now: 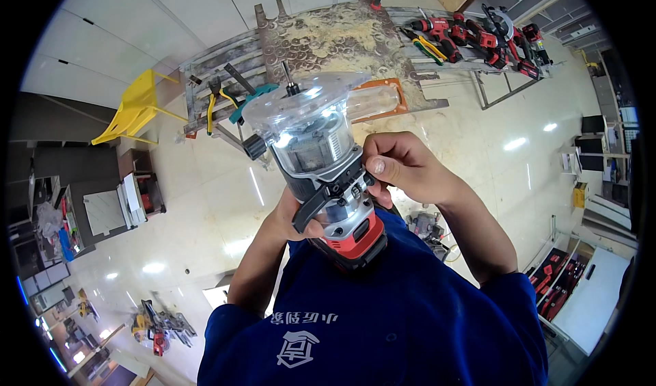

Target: The person uses a cordless router to hollow out a rectangular recess in a wooden board clamped to a workbench. They repeatedly guide the tool along the marked area, removing material and creating wood shavings.

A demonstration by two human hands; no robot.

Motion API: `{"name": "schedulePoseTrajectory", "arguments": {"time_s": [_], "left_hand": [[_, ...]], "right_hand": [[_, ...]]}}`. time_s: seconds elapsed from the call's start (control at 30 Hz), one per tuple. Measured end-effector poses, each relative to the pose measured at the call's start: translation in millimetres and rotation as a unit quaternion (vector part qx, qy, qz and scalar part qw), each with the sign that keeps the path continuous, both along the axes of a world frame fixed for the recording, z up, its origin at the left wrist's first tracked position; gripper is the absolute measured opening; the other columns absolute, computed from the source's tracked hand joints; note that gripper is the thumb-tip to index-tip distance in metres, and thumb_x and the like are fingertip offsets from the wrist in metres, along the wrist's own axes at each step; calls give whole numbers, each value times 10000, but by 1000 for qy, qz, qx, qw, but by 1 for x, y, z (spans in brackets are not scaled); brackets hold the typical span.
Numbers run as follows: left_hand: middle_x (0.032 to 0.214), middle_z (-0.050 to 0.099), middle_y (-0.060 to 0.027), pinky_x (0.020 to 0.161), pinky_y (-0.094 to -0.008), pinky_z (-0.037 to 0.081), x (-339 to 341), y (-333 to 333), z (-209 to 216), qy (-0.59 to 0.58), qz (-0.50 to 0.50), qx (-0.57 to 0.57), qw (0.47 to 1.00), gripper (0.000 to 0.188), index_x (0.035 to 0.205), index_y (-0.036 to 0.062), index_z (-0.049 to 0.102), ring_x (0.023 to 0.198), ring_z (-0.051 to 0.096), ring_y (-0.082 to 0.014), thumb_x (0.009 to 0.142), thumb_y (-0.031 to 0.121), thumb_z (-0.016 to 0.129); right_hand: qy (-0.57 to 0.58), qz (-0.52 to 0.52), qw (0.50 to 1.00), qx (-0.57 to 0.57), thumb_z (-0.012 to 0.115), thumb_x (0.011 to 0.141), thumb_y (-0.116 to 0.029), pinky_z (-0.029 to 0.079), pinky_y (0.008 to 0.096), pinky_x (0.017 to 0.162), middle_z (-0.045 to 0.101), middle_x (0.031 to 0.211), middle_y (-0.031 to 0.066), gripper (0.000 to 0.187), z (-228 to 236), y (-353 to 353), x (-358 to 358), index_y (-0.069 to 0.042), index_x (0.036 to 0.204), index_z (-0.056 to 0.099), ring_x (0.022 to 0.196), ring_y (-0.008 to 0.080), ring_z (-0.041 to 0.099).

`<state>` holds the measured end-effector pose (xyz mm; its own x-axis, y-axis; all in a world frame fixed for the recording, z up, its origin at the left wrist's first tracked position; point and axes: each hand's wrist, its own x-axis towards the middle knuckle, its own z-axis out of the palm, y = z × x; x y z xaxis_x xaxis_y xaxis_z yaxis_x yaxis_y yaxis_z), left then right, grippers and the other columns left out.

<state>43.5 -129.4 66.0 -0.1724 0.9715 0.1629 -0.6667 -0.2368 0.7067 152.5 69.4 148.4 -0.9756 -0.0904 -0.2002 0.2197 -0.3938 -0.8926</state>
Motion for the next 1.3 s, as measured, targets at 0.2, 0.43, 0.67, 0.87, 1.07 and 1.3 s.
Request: {"name": "schedulePoseTrajectory", "arguments": {"time_s": [0.2, 0.43, 0.67, 0.87, 1.07, 1.3], "left_hand": [[1208, 641, -239, 992, -469, 522, 9, 1, 8, 27, 24, -75, 997, 1187, 1389, -53, 471, 1144, 647, -355, 602, 772, 801], [1314, 618, -180, 1029, -433, 488, 3, -5, -2, 45, 45, -27, 998, 1030, 1466, -5, 413, 1225, 607, -273, 740, 598, 828], [1392, 565, -156, 1079, -430, 432, -2, -16, -27, 93, 91, -67, 989, 973, 1476, -19, 396, 1282, 557, -273, 833, 643, 705], [1398, 554, -156, 1080, -423, 425, 1, -2, -22, 101, 86, -70, 989, 976, 1473, -31, 389, 1285, 547, -271, 844, 655, 683], [1404, 544, -156, 1080, -416, 418, 5, 1, -12, 156, 150, -78, 973, 979, 1470, -42, 382, 1287, 538, -269, 855, 667, 661], [1406, 529, -157, 1076, -401, 408, 5, -13, -9, 191, 177, -114, 959, 1019, 1460, -69, 360, 1279, 527, -258, 853, 705, 630]], "right_hand": [[111, -50, 991, -55, 682, 955, -70, 529, 243, 640, 643, 865, 74, 125, -14, -4, 6, 19, 972, 595, 722, 94, 636], [103, -59, 993, -27, 749, 895, -75, 538, 273, 723, 607, 971, 114, 274, -17, -1, 12, 35, 1068, 567, 828, 149, 648], [259, -220, 785, 519, 971, 574, -339, 497, 391, 913, 568, 1199, 178, 982, 25, -30, 8, 13, 1333, 455, 1094, 292, 606], [225, -258, 750, 567, 965, 531, -464, 550, 466, 887, 532, 1289, 276, 1188, 31, -61, -5, 38, 1421, 360, 1122, 428, 616], [186, -244, 731, 610, 909, 611, -445, 587, 422, 822, 603, 1177, 273, 1005, 44, -66, -13, 37, 1359, 440, 1066, 411, 661], [255, -247, 817, 454, 855, 696, -291, 527, 460, 934, 626, 1192, 287, 671, 26, -39, 0, 8, 1183, 504, 1031, 406, 667]]}}
